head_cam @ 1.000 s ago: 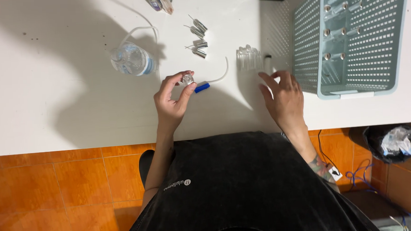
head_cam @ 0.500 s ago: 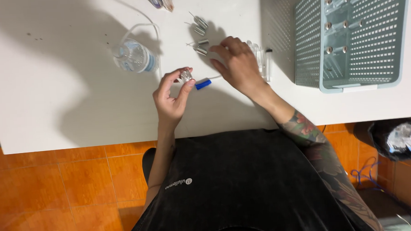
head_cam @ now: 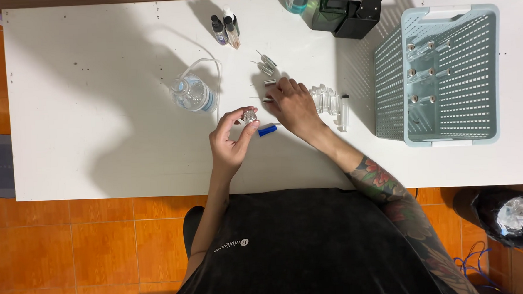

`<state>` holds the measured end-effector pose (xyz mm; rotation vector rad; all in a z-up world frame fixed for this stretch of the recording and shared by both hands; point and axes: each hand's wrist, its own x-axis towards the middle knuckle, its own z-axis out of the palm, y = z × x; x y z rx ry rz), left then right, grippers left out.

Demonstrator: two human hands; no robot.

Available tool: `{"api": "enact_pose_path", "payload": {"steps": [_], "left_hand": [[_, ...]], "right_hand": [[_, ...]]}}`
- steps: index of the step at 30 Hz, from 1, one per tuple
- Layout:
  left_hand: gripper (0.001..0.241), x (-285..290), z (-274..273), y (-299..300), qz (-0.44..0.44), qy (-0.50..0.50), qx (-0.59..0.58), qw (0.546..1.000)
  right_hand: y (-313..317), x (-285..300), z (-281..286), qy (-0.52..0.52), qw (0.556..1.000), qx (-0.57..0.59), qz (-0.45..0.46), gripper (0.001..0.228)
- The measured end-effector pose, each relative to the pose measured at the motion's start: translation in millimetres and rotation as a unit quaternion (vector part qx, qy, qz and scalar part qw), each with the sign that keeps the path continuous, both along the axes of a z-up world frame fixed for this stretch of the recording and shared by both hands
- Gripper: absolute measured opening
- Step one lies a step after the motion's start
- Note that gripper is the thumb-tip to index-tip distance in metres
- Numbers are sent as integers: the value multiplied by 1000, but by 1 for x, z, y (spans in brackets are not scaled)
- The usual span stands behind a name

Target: Filling and assembling small perfume sample vials using a syringe and caps

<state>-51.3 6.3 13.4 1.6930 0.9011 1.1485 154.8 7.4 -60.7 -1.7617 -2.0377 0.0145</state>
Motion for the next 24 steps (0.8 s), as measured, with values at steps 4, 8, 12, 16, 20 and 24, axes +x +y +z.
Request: {"api": "enact_pose_path", "payload": {"steps": [4,8,12,16,20,24], "left_hand": [[25,2,-3,2,-2,-5,-1,1000],[26,4,-4,2,-2,-7,-4,1000],[27,10,-6,4,-14,-16,-2,1000],[28,18,-4,8,-14,-13,0,1000],[27,25,17,-2,-29,-3,-47,998],[22,29,18,0,-48,35,-19,998]], "right_hand": [[-9,5,27,79,996,-32,11,21],[-18,14,68,268,961,-49,36,21],[-26,23,113,318,943,44,82,21],[-29,36,121,348,928,78,106,24],[-48,32,152,318,939,75,111,28],[-54,31,168,245,956,70,146,22]]}}
